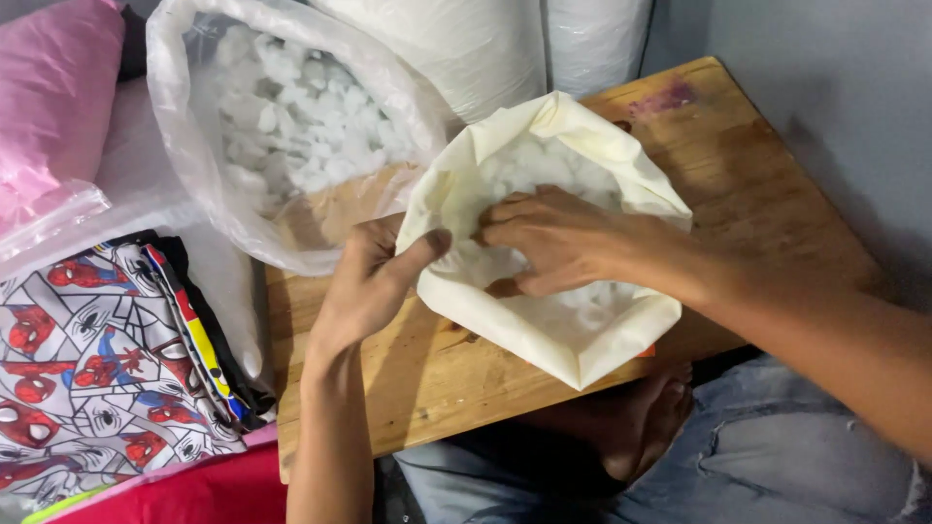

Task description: The person takes handfuls of white cotton from a plastic bag and places them into a cream-colored pillowcase. They repeatedly fluff and distribute the cotton inside the case by hand to fill it evenly.

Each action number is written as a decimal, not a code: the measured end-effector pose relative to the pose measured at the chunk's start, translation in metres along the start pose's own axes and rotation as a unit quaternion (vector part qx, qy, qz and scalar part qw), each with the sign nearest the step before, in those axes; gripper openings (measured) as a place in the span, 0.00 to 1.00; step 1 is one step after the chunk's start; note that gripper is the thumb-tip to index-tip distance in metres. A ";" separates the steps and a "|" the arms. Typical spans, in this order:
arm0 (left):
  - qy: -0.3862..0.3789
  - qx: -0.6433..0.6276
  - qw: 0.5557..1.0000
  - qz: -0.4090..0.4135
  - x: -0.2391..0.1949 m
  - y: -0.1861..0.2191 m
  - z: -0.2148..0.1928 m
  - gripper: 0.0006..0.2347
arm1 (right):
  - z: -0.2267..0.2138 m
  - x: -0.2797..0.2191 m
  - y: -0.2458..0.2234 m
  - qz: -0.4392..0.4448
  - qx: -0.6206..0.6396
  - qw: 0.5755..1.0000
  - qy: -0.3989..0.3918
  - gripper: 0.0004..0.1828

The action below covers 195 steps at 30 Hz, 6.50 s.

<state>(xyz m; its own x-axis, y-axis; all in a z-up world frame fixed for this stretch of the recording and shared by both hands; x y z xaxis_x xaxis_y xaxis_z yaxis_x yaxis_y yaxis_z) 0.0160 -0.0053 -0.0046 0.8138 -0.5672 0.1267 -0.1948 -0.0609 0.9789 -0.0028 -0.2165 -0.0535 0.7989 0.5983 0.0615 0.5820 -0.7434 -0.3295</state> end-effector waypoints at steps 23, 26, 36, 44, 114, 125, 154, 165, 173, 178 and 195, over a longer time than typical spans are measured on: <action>0.000 -0.263 0.964 -0.035 -0.031 -0.021 -0.003 0.13 | 0.107 -0.018 0.089 0.016 0.078 0.990 -0.116 0.23; 0.007 -0.289 0.956 -0.044 -0.025 -0.032 -0.005 0.07 | 0.083 -0.008 0.056 -0.064 0.057 0.996 -0.012 0.12; 0.002 -0.200 0.979 -0.041 -0.017 -0.021 -0.005 0.09 | -0.034 -0.002 -0.024 0.054 -0.122 0.960 -0.246 0.26; 0.023 -0.188 0.981 -0.047 -0.019 -0.016 0.003 0.08 | -0.058 -0.022 -0.022 0.170 -0.067 0.944 -0.274 0.26; -0.360 0.458 0.811 -0.056 0.128 -0.081 0.154 0.18 | -0.075 -0.052 0.015 0.213 0.083 0.938 0.261 0.10; -0.239 0.561 0.792 0.000 0.085 -0.009 0.133 0.31 | -0.069 -0.061 0.041 0.240 -0.037 0.936 0.255 0.10; 0.136 -0.012 0.991 -0.013 0.003 0.011 0.016 0.14 | 0.067 0.059 0.020 0.142 -0.146 0.942 -0.265 0.53; 0.154 -0.147 0.977 0.009 0.003 0.011 0.020 0.14 | 0.107 0.073 0.060 -0.079 -0.217 0.947 -0.225 0.25; 0.164 -0.124 0.978 0.017 0.011 -0.005 0.007 0.13 | 0.116 0.042 0.058 -0.166 -0.245 0.947 0.126 0.15; 0.170 -0.110 0.979 -0.014 0.002 -0.003 0.006 0.13 | 0.035 0.032 -0.003 -0.107 -0.245 0.957 0.117 0.19; 0.250 0.178 0.950 -0.048 -0.017 0.033 -0.007 0.10 | -0.034 -0.094 -0.057 0.147 -0.029 0.952 -0.269 0.57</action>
<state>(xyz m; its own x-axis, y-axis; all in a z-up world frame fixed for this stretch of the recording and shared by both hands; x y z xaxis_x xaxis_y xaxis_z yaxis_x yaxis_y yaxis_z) -0.0003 0.0081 0.0263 0.9784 -0.0890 0.1865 -0.2066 -0.4178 0.8848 -0.1055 -0.2403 -0.0088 0.7444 0.4176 -0.5211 0.3661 -0.9078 -0.2045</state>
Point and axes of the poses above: each hand's wrist, its own x-axis towards the middle knuckle, its own z-axis out of the palm, y = z × x, the point moved 2 cm from there along x, towards the middle knuckle, and after that the axes turned 5 degrees about -x, right-handed, at the moved point
